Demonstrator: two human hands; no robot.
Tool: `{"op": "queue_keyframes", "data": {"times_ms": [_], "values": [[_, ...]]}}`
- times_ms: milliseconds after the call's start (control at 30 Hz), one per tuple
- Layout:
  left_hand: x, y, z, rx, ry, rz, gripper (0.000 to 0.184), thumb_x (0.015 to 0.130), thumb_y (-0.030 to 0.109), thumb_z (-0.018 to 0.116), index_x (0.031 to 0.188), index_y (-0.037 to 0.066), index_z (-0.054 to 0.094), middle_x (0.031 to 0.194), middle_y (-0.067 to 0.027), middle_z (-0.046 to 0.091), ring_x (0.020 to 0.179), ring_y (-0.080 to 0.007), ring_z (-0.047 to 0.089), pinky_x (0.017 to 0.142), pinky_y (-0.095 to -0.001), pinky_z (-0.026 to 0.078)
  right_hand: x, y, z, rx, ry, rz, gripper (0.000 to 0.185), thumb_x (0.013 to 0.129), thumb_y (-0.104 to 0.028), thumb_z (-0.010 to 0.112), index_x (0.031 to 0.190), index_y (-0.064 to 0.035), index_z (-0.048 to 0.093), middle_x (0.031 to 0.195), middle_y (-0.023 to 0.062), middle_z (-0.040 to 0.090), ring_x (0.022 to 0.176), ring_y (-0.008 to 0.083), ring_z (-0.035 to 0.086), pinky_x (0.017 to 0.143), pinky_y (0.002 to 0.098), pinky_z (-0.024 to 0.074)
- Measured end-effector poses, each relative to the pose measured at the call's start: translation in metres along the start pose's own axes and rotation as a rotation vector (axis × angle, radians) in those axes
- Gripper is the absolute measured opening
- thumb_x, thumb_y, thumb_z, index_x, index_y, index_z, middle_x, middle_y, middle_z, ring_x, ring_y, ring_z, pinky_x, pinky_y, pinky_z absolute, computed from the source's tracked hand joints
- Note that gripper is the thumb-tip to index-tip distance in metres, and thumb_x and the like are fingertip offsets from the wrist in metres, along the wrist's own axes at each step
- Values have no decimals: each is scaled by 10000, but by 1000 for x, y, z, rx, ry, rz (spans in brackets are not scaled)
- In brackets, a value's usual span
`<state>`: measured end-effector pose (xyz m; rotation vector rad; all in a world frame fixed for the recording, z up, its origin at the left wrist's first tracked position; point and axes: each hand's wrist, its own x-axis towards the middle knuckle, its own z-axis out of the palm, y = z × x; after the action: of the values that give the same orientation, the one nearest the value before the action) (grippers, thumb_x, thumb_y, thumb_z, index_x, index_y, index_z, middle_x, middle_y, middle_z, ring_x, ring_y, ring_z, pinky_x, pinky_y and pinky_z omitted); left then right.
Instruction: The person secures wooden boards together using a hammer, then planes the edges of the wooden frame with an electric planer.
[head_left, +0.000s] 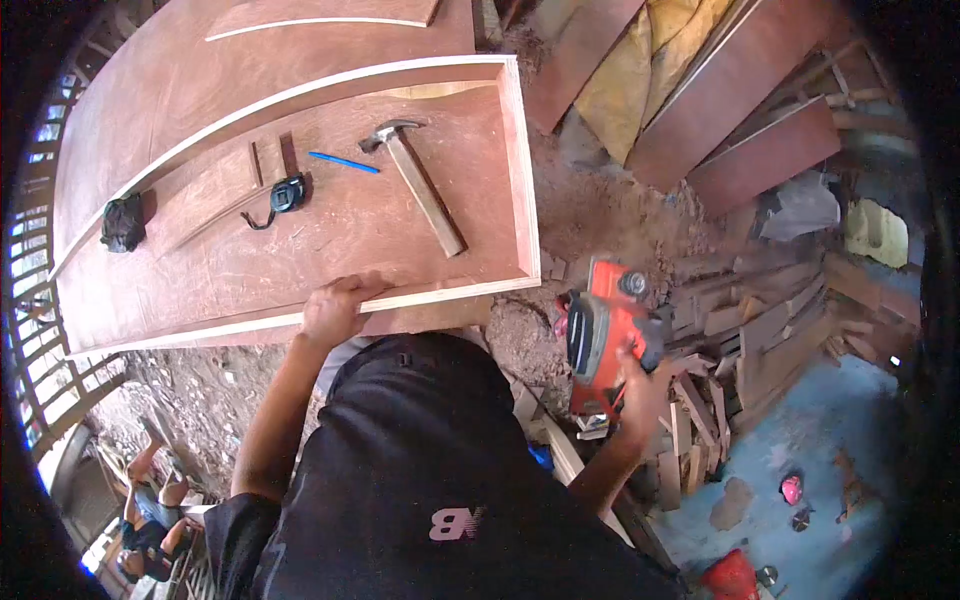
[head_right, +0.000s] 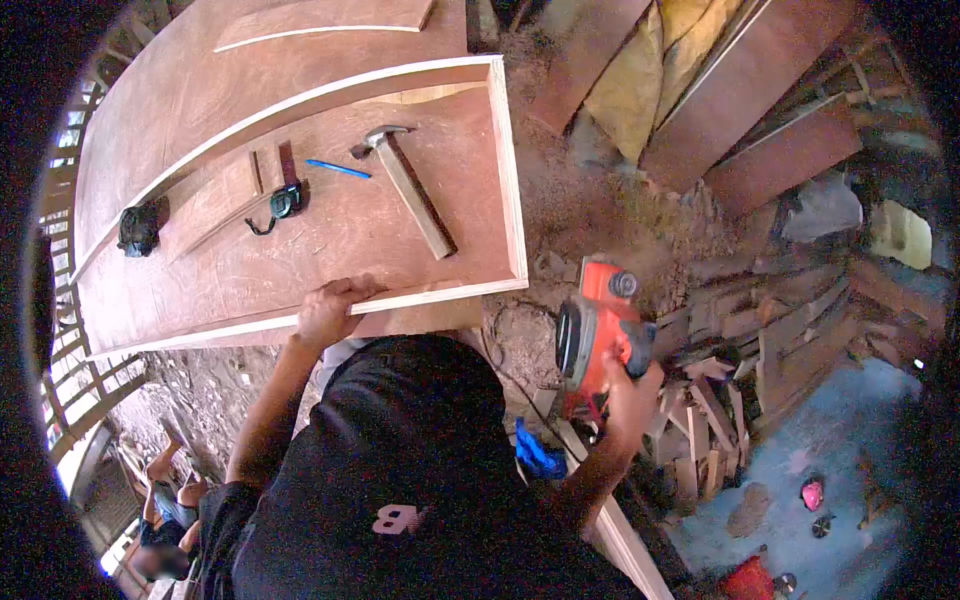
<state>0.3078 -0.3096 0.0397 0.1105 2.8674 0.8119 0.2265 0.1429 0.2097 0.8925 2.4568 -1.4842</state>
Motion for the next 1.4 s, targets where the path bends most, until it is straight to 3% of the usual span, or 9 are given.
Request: {"op": "queue_keyframes", "data": {"times_ms": [133,300,533,667,700,933,967,1167,1400], "values": [[3,9,-3,16,-25,0,480,812,142,776,1262,306,779,1043,-26,747,950,-276,746,824,-415,630,-38,31,-10,-196,76,4,378,870,-81,822,1218,-12,693,980,42,724,779,142,640,709,301,524],[3,5,1,17,-21,-1,449,823,166,779,1253,296,783,988,-23,739,901,-273,743,806,-407,625,-62,41,-12,-47,12,5,348,875,-87,810,1196,-13,699,1042,64,727,911,182,662,841,348,536],[3,4,1,14,-28,-21,425,839,200,777,1249,312,781,952,-48,711,875,-287,732,774,-418,616,-64,48,-9,-288,-218,-124,277,853,-168,829,1030,6,707,910,94,724,828,203,679,786,367,543],[2,6,-1,43,-44,-34,417,843,204,775,1248,303,781,949,-48,706,865,-292,732,767,-422,614,-56,60,15,-420,-151,-337,333,834,-193,834,1047,21,696,865,155,736,779,274,722,734,417,560],[3,9,-3,41,-40,-39,415,844,202,775,1247,302,782,955,-48,708,871,-293,733,767,-423,614,-55,51,18,-369,-224,-249,369,818,-180,834,1081,27,681,896,188,739,824,323,734,776,442,560],[1,3,2,8,-11,-19,433,820,167,788,1235,293,785,1027,-14,739,939,-264,744,813,-407,617,-25,43,57,-361,-205,-375,427,828,-126,808,1197,21,650,968,199,733,887,376,721,834,467,550],[2,5,1,3,-17,-26,433,817,164,789,1231,291,785,1034,-9,741,947,-258,744,823,-404,617,-24,35,64,-368,-185,-294,467,847,-121,792,1253,28,616,991,202,725,901,396,711,849,479,545],[2,3,2,25,-72,-74,492,798,139,794,1262,298,770,1040,-9,737,969,-251,740,852,-400,617,4,-18,101,-325,-179,-457,350,838,-123,783,1121,26,641,876,158,702,752,312,697,744,451,544],[2,2,-1,49,-125,-90,566,795,138,790,1322,337,742,1062,-36,726,987,-280,733,867,-413,615,52,-51,141,-197,-239,-493,241,838,-127,763,989,39,675,845,152,714,765,284,709,727,438,537]]}}
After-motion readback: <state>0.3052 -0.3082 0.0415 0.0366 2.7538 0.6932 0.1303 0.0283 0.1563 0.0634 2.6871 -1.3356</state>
